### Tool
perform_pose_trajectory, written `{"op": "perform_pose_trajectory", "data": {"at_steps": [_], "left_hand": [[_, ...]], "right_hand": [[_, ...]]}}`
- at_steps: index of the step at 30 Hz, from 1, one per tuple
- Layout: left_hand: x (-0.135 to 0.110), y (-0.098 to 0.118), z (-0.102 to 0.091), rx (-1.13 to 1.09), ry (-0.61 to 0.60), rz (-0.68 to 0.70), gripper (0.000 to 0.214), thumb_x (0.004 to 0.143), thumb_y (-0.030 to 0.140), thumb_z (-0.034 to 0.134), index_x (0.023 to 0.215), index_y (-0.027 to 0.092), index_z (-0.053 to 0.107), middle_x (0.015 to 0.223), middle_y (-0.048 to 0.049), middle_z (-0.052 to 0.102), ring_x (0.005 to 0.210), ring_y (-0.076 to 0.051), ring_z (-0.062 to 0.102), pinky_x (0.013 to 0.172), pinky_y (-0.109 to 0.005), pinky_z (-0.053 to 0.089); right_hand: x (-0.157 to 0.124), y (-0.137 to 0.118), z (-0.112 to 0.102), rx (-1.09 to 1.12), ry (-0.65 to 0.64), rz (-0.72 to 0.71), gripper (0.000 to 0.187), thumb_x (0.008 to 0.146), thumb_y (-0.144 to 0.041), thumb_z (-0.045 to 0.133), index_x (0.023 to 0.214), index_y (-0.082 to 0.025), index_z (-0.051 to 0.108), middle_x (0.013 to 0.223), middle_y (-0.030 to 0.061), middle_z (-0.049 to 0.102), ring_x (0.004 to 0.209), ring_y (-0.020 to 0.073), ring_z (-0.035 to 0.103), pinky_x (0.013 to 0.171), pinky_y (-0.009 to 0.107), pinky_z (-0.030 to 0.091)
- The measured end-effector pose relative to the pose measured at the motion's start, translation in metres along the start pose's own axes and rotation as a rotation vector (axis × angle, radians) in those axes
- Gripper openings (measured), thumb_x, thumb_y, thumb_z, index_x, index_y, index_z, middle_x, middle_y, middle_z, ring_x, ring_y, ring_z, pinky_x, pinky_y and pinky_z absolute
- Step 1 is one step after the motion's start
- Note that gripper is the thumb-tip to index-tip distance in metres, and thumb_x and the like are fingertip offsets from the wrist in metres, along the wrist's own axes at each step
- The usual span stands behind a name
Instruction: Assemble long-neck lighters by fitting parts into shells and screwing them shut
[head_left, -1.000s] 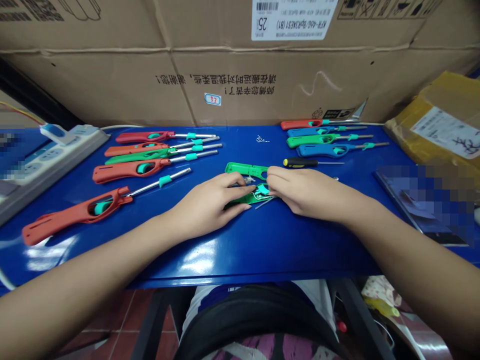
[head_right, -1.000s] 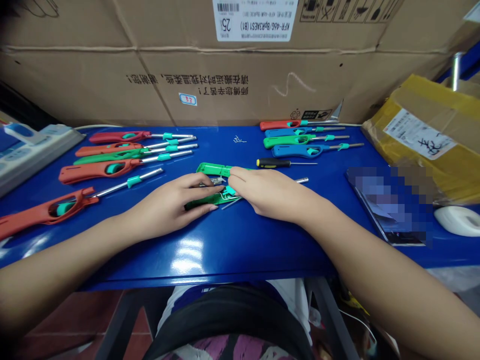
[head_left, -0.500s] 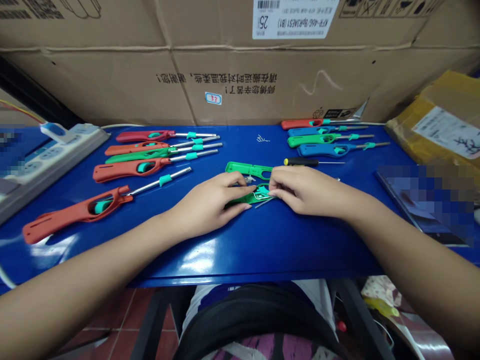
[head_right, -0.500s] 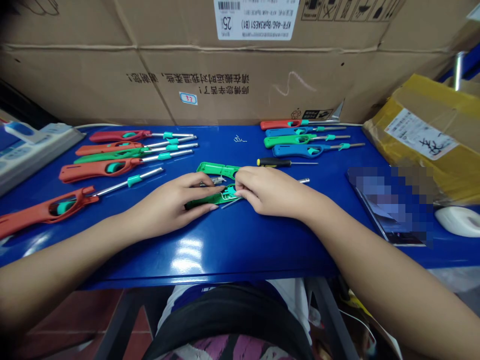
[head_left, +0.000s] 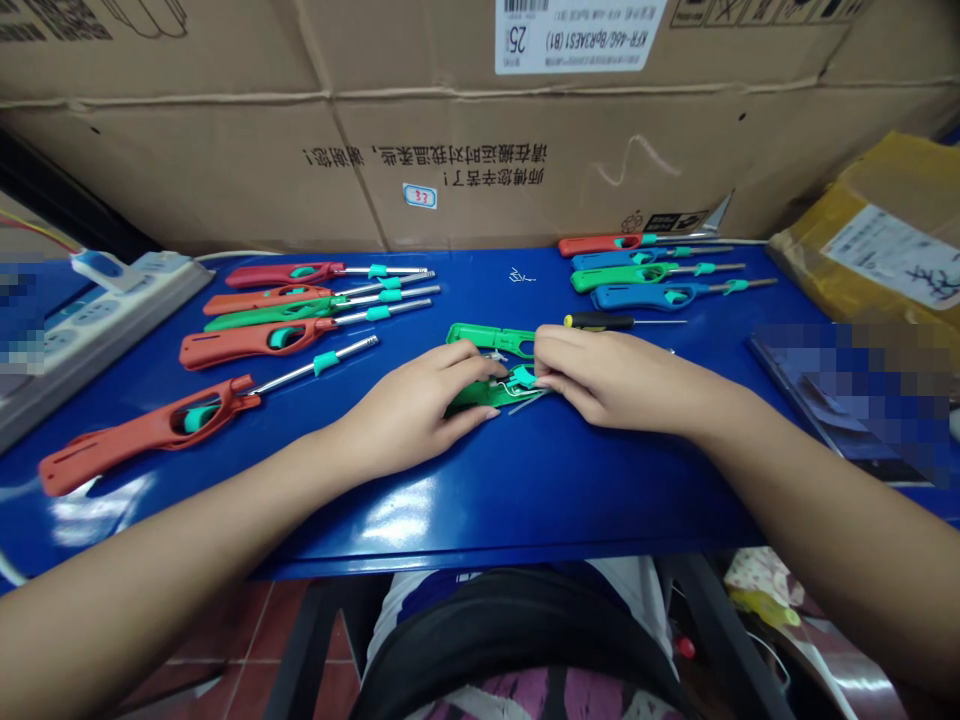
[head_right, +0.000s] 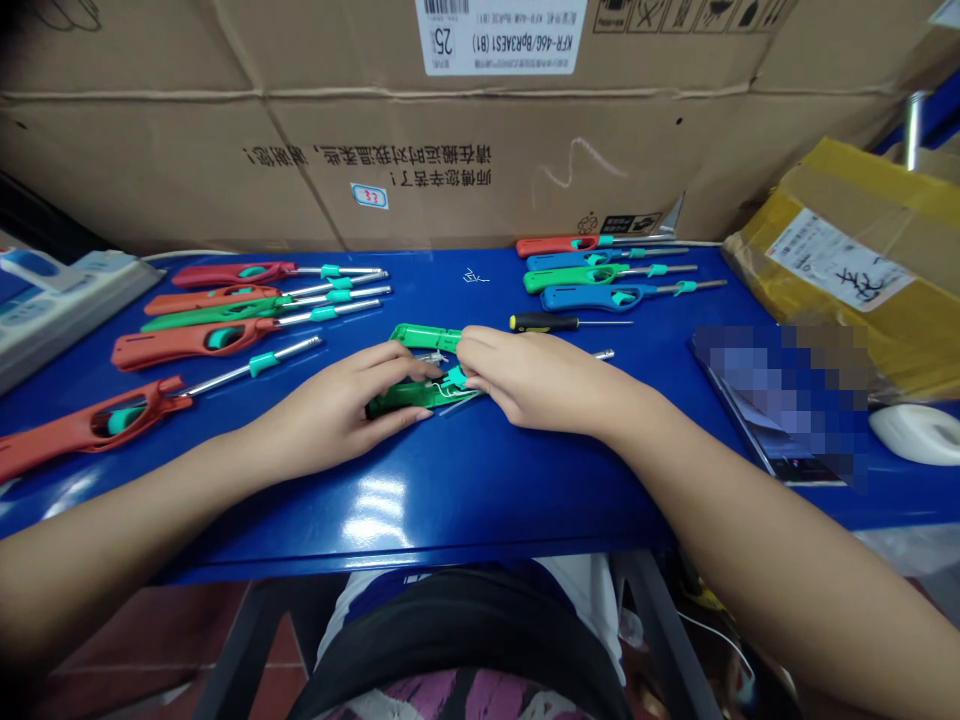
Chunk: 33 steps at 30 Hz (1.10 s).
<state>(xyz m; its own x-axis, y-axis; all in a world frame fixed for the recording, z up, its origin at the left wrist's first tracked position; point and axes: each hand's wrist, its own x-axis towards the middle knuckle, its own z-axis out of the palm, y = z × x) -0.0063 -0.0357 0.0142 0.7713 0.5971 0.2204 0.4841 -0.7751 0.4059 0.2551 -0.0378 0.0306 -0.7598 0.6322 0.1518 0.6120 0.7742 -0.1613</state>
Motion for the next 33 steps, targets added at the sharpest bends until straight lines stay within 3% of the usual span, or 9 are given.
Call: {"op": "perform_pose_trajectory", "data": {"at_steps": [16,33], "left_hand": [[0.002,-0.0028,0.0019,-0.139,0.01,-0.059,0.032,0.099,0.029,0.064,0.128,0.017,0.066,0.112,-0.008,0.061,0.105,-0.022,0.062,0.098,-0.038,0.053],[0.0019,-0.0014,0.0011,-0.145,0.022,-0.066,0.033,0.098,0.028,0.065,0.129,0.017,0.067,0.111,-0.0085,0.061,0.104,-0.022,0.062,0.096,-0.038,0.054]], "right_hand": [[-0.0016,-0.002,-0.0077,-0.098,-0.011,0.011,0.012,0.101,-0.021,0.051,0.095,-0.017,0.061,0.095,0.005,0.066,0.069,0.0172,0.053,0.058,0.03,0.029],[-0.001,0.0006,-0.0041,-0.034,-0.02,0.026,0.012,0.1,-0.021,0.054,0.093,-0.018,0.063,0.095,0.0059,0.07,0.077,0.0189,0.061,0.064,0.029,0.036]]}}
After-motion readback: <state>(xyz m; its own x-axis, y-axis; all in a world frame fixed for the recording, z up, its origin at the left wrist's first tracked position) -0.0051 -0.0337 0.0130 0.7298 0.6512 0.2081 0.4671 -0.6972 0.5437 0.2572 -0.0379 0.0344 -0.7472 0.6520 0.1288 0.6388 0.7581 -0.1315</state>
